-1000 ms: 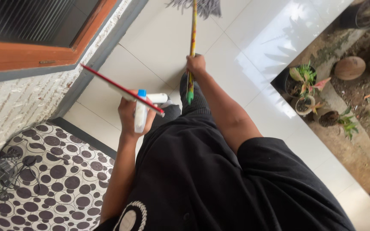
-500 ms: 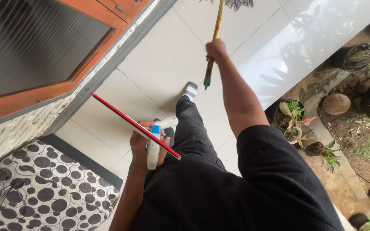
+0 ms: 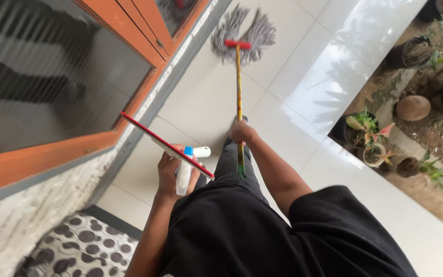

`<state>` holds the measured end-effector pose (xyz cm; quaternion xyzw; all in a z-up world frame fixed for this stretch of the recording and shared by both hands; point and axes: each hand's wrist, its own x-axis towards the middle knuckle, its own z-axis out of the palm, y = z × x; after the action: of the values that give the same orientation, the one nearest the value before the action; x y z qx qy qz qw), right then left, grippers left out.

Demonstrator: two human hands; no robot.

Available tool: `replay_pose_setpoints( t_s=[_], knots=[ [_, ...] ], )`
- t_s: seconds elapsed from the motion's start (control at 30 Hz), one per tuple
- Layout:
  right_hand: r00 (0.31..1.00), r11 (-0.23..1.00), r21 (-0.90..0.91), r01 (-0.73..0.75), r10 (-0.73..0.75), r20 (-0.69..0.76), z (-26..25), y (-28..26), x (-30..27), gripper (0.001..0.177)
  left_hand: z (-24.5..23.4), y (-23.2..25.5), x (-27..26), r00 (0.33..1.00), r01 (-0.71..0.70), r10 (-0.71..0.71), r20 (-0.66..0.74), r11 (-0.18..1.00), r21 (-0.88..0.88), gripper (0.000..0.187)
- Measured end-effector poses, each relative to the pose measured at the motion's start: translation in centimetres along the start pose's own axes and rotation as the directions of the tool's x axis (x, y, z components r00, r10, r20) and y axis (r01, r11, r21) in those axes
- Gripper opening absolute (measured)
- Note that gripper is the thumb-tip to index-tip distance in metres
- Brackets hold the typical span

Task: The person cleans a large glass window using a spray bottle and a squeegee. They repeatedly spray the glass surface and wipe it with the squeegee in vertical and horizontal motions. The person also briefly uses a mop to clean the tiled floor near the window.

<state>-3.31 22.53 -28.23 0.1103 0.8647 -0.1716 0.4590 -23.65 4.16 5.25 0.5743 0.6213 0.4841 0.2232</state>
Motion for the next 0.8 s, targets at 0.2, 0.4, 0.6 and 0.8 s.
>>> replay_pose_setpoints(
  t_s=[0.2, 0.4, 0.6, 0.8],
  knots=[
    [0.967, 0.959, -0.154, 0.236, -0.217, 0.130, 0.1, -11.2, -5.9, 0.009, -4.8, -2.4, -4.8, 0.994, -0.079, 0.084, 0.075, 0.995, -0.068, 0.032],
    [0.907, 0.160, 0.955, -0.249, 0.383, 0.173, -0.5, -19.7, -13.8, 0.033, -6.7, -3.3, -6.7, 0.990, -0.083, 0.096, 0.100, 0.989, -0.123, 0.037],
    [0.837, -0.466, 0.882, 0.072, 0.509, 0.201, 7.1, -23.4, -10.1, 0.019, -6.3, -3.7, -7.0, 0.989, -0.093, 0.113, 0.101, 0.979, -0.181, 0.036],
    [0.766, -0.426, 0.901, 0.085, 0.606, 0.214, 8.6, -22.2, -11.7, 0.025, -5.4, -3.3, -6.9, 0.980, -0.133, 0.157, 0.120, 0.974, -0.184, 0.032]
  ],
)
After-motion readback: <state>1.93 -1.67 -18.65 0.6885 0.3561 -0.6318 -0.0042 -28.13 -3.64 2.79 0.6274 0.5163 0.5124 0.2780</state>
